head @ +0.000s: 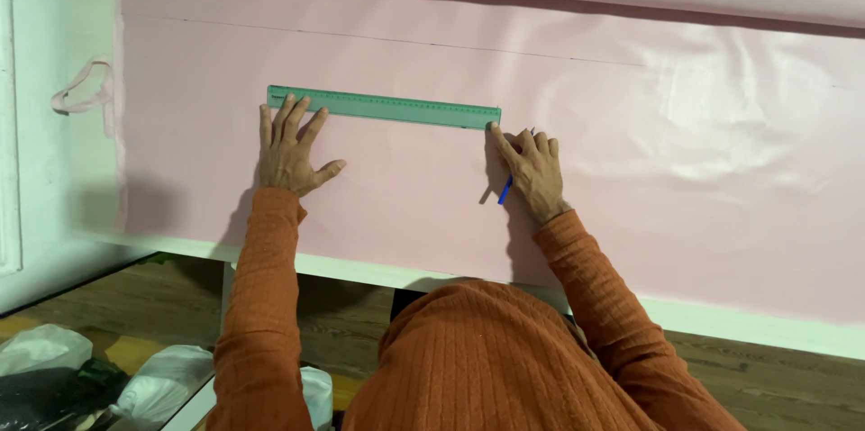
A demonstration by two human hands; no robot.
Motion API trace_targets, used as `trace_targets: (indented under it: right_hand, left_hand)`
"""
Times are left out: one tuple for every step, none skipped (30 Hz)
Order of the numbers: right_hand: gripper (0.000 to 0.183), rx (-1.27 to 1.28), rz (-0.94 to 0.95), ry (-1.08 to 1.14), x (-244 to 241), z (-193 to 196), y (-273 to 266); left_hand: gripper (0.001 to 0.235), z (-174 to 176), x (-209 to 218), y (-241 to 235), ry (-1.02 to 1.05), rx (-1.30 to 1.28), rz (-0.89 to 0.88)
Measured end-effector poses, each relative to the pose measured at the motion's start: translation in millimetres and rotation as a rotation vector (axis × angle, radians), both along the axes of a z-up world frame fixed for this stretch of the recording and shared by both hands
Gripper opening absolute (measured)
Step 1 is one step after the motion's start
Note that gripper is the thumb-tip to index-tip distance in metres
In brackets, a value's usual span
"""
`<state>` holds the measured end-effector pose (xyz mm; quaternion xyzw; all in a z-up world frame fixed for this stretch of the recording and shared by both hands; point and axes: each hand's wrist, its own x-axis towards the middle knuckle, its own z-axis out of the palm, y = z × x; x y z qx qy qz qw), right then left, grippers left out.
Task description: Marking straight lines on a roll of pink leather using a ruler and a pen on a cutting table.
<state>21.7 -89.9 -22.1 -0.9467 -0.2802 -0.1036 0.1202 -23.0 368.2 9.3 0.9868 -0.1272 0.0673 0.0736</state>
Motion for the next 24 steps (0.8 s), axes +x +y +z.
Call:
trace_targets:
  right_hand:
    - [0.044,-0.002,0.0,0.004,0,-1,0]
    - [0.044,-0.012,-0.001,-0.002,-1,-3,-1]
    - [0.045,-0.021,-0.001,-0.011,1,-4,-1]
    - [0.045,-0.022,0.001,-0.01,1,0,1]
    - [0.045,-0.016,0.003,-0.006,1,4,2]
    - [0.045,-0.01,0.006,-0.002,0,8,3]
    - [0.045,-0.009,0.005,-0.007,0,6,2]
    - [0.045,-0.018,0.006,-0.008,0,4,1]
    - [0.045,-0.025,0.001,-0.006,-1,2,1]
    - [0.045,-0.023,-0.004,-0.008,2,1,0]
    - [0.045,-0.031,-0.005,-0.014,1,0,0]
    - [0.044,-0.038,-0.006,-0.02,-1,-1,0]
    - [0.044,-0.035,-0.01,-0.019,-2,-3,-1]
    - [0.043,-0.036,-0.013,-0.017,-3,-4,-1]
    - [0.043,-0.038,-0.015,-0.018,-2,-6,-1]
    - [0.043,-0.034,-0.019,-0.019,0,-4,0]
    - [0.044,-0.027,-0.019,-0.012,-1,-1,0]
    - [0.044,-0.02,-0.02,-0.004,-2,1,0]
    - [0.044,-0.018,-0.023,-0.005,-1,0,0]
    - [0.045,-0.02,-0.023,-0.013,0,-2,0]
    - [0.046,-0.023,-0.021,-0.02,-1,-2,-1]
    - [0.046,-0.022,-0.023,-0.02,-3,-2,-1]
    - [0.046,-0.012,-0.024,-0.016,-2,-2,-1]
    - [0.046,-0.001,-0.026,-0.012,-1,-2,-1]
  left_hand:
    - [0.092,-1,0,1,0.004,-0.002,0.0]
    - [0.092,-3,0,1,0.004,-0.002,-0.005]
    - [0.092,-4,1,3,0.0,-0.001,-0.01]
    - [0.092,-5,1,4,0.001,-0.002,-0.009]
    - [0.092,-6,1,4,-0.014,0.005,-0.015]
    - [0.092,-7,1,5,-0.029,0.011,-0.021]
    - [0.092,-8,0,5,-0.034,0.012,-0.021]
    - [0.093,-8,0,6,-0.036,0.013,-0.023]
    - [0.095,-9,0,7,-0.036,0.016,-0.03]
    - [0.095,-9,3,7,-0.039,0.018,-0.035]
    - [0.094,-7,2,7,-0.041,0.023,-0.033]
    - [0.093,-6,1,7,-0.043,0.029,-0.03]
    - [0.093,-8,0,7,-0.043,0.032,-0.035]
    - [0.095,-9,-1,7,-0.048,0.042,-0.033]
    - [0.096,-10,-1,7,-0.056,0.052,-0.03]
    - [0.096,-8,2,7,-0.058,0.056,-0.034]
    - [0.094,-7,2,6,-0.062,0.043,-0.034]
    - [0.093,-5,1,5,-0.066,0.029,-0.034]
    - [0.093,-7,1,6,-0.067,0.031,-0.037]
    - [0.093,-8,1,6,-0.064,0.023,-0.034]
    - [0.093,-9,0,6,-0.06,0.013,-0.03]
    - [0.093,-10,-1,7,-0.059,0.014,-0.032]
    - [0.093,-11,0,7,-0.063,0.013,-0.031]
    - [0.092,-11,0,7,-0.067,0.013,-0.03]
